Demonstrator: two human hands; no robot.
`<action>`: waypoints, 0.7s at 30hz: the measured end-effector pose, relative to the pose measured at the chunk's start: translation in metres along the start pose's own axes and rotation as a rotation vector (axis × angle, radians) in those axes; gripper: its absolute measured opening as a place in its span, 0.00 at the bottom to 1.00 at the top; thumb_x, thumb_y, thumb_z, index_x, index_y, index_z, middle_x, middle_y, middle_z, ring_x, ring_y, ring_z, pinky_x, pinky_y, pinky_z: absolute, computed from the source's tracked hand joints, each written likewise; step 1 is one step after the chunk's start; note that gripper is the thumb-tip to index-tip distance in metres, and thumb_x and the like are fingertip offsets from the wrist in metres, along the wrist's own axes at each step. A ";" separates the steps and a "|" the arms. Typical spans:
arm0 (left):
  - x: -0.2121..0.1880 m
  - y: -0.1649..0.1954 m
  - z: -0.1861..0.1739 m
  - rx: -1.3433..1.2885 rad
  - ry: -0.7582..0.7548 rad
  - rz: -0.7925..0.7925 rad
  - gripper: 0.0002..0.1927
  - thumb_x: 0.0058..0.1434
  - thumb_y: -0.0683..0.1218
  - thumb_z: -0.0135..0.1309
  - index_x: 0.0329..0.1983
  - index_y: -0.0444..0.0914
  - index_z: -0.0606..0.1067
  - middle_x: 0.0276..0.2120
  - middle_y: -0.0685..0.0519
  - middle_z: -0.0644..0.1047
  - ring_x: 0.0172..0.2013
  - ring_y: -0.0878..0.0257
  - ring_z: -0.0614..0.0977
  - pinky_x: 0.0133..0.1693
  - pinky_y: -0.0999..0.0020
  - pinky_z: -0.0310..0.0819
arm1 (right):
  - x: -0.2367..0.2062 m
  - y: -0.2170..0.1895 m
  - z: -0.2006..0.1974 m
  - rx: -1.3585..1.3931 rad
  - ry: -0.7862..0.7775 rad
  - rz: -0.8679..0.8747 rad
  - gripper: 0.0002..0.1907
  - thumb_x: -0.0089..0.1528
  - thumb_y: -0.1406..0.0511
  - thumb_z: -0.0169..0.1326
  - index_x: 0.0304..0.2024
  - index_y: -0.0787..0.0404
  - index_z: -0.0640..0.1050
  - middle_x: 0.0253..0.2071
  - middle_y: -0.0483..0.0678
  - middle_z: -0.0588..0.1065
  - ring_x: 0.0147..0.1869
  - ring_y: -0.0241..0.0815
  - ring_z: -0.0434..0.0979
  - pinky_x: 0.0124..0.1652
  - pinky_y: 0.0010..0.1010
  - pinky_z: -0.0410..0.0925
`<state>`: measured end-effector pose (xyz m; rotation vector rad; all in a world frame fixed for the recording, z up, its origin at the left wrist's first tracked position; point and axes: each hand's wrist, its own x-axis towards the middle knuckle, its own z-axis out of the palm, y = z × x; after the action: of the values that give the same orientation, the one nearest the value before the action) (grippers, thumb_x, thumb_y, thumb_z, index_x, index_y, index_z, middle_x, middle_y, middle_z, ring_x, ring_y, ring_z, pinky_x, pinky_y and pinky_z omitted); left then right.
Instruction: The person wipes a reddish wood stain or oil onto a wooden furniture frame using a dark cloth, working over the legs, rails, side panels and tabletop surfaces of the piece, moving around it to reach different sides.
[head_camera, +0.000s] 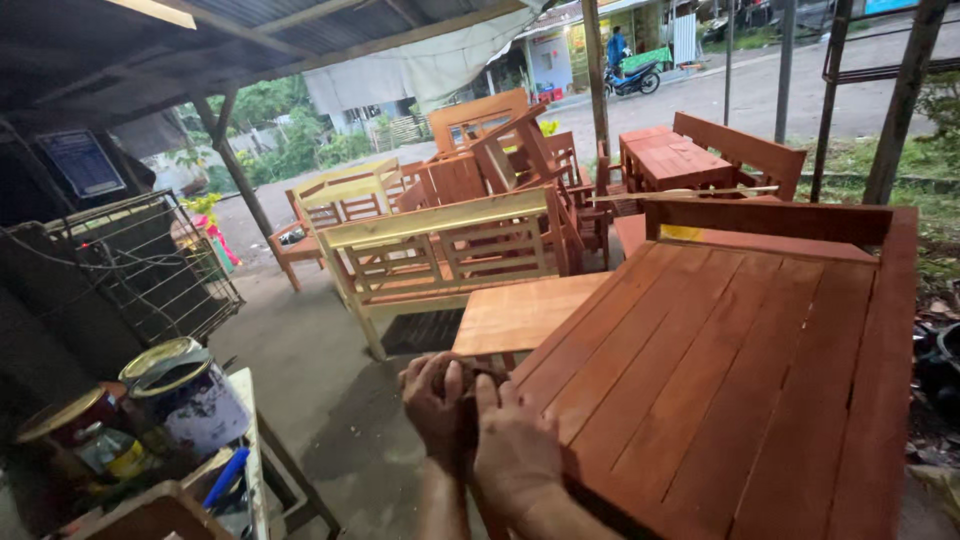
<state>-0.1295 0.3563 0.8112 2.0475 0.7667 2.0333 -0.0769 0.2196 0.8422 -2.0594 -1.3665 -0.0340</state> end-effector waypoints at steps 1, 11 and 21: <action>-0.003 0.001 0.003 -0.023 0.021 -0.027 0.09 0.61 0.48 0.57 0.34 0.37 0.82 0.35 0.49 0.80 0.41 0.51 0.79 0.49 0.58 0.71 | -0.002 0.001 -0.006 0.026 0.026 -0.005 0.30 0.60 0.66 0.47 0.67 0.56 0.64 0.62 0.52 0.68 0.63 0.55 0.68 0.57 0.57 0.60; -0.010 0.023 0.016 0.095 -0.170 -0.009 0.08 0.50 0.50 0.59 0.24 0.42 0.83 0.29 0.54 0.81 0.39 0.53 0.79 0.47 0.60 0.72 | -0.046 0.001 -0.107 -0.174 -0.211 0.020 0.36 0.52 0.45 0.65 0.54 0.55 0.72 0.53 0.51 0.76 0.60 0.50 0.75 0.61 0.47 0.60; -0.069 0.127 0.025 0.108 -0.182 0.019 0.07 0.45 0.49 0.60 0.21 0.42 0.84 0.26 0.55 0.82 0.36 0.54 0.79 0.47 0.62 0.70 | -0.099 0.075 -0.171 -0.244 -0.153 -0.160 0.14 0.54 0.58 0.60 0.41 0.50 0.84 0.58 0.52 0.68 0.71 0.54 0.58 0.65 0.59 0.44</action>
<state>-0.0703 0.2218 0.8060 2.2678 0.8416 1.8189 -0.0047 0.0307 0.9023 -2.1821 -1.6909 -0.1194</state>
